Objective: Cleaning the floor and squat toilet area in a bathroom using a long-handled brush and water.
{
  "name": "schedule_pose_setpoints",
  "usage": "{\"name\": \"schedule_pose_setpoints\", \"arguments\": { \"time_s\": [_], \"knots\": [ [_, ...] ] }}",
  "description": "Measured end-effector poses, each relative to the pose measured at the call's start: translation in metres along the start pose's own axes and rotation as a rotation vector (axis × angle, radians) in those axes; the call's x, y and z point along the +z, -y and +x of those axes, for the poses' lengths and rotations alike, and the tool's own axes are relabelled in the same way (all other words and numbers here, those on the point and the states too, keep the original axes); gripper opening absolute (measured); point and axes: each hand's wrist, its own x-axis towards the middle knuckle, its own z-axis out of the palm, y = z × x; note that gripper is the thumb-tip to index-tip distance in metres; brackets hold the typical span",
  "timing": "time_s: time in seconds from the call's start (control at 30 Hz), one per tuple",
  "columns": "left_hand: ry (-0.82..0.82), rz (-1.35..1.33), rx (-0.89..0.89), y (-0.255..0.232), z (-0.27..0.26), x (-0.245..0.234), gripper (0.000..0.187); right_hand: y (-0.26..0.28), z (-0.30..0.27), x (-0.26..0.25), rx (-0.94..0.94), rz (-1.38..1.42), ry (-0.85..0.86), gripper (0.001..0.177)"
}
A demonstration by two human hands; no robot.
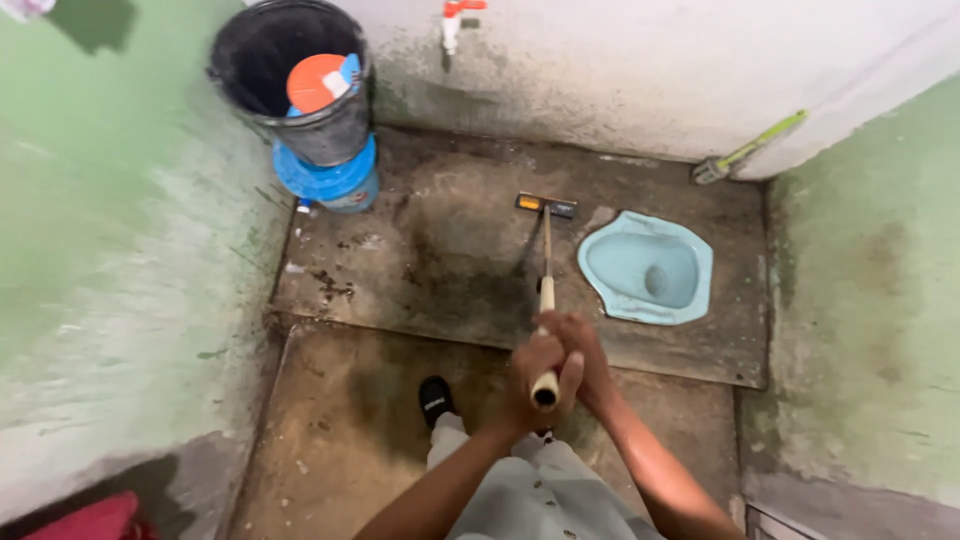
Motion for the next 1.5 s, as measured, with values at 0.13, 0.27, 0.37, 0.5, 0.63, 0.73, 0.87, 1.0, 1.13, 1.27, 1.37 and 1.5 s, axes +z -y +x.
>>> {"name": "schedule_pose_setpoints", "arguments": {
  "time_s": [0.13,0.27,0.37,0.5,0.63,0.73,0.87,1.0,1.13,1.27,1.37,1.5],
  "knots": [
    [0.072,0.025,-0.099,-0.001,0.003,0.037,0.034,-0.032,0.002,-0.017,-0.205,-0.301,-0.012,0.042],
    [-0.006,0.062,-0.016,0.074,0.042,0.078,0.030,-0.097,0.072,-0.029,-0.031,0.014,-0.119,0.029],
    [-0.002,0.056,-0.041,0.080,0.074,0.092,0.023,-0.115,0.104,-0.044,-0.078,0.044,-0.142,0.030],
    [0.008,-0.027,-0.032,0.048,0.075,0.106,0.018,-0.140,0.084,-0.057,0.083,-0.091,-0.031,0.028],
    [0.108,0.020,-0.107,0.010,0.007,0.105,0.033,-0.062,-0.002,-0.084,-0.084,-0.035,-0.020,0.036],
    [0.170,0.007,-0.084,-0.017,-0.002,0.103,0.032,-0.059,-0.033,-0.083,-0.127,-0.125,-0.050,0.041],
    [0.140,0.003,-0.027,0.051,0.021,0.126,0.029,-0.136,0.016,-0.067,0.108,-0.011,-0.098,0.025],
    [0.149,0.099,-0.062,0.100,0.075,0.141,0.023,-0.134,0.090,-0.087,-0.087,0.117,-0.255,0.028],
    [0.077,-0.030,0.011,0.062,0.082,0.139,0.018,-0.135,0.062,-0.101,-0.152,-0.018,-0.255,0.024],
    [0.173,0.030,-0.111,0.010,0.024,0.119,0.020,-0.061,0.006,-0.110,0.017,-0.213,0.019,0.031],
    [0.243,0.004,-0.118,-0.017,-0.006,0.119,0.029,-0.045,-0.035,-0.111,-0.034,-0.200,0.031,0.039],
    [0.171,0.021,-0.001,0.026,0.000,0.147,0.027,-0.122,-0.020,-0.098,-0.029,-0.262,-0.102,0.041]
  ]
}}
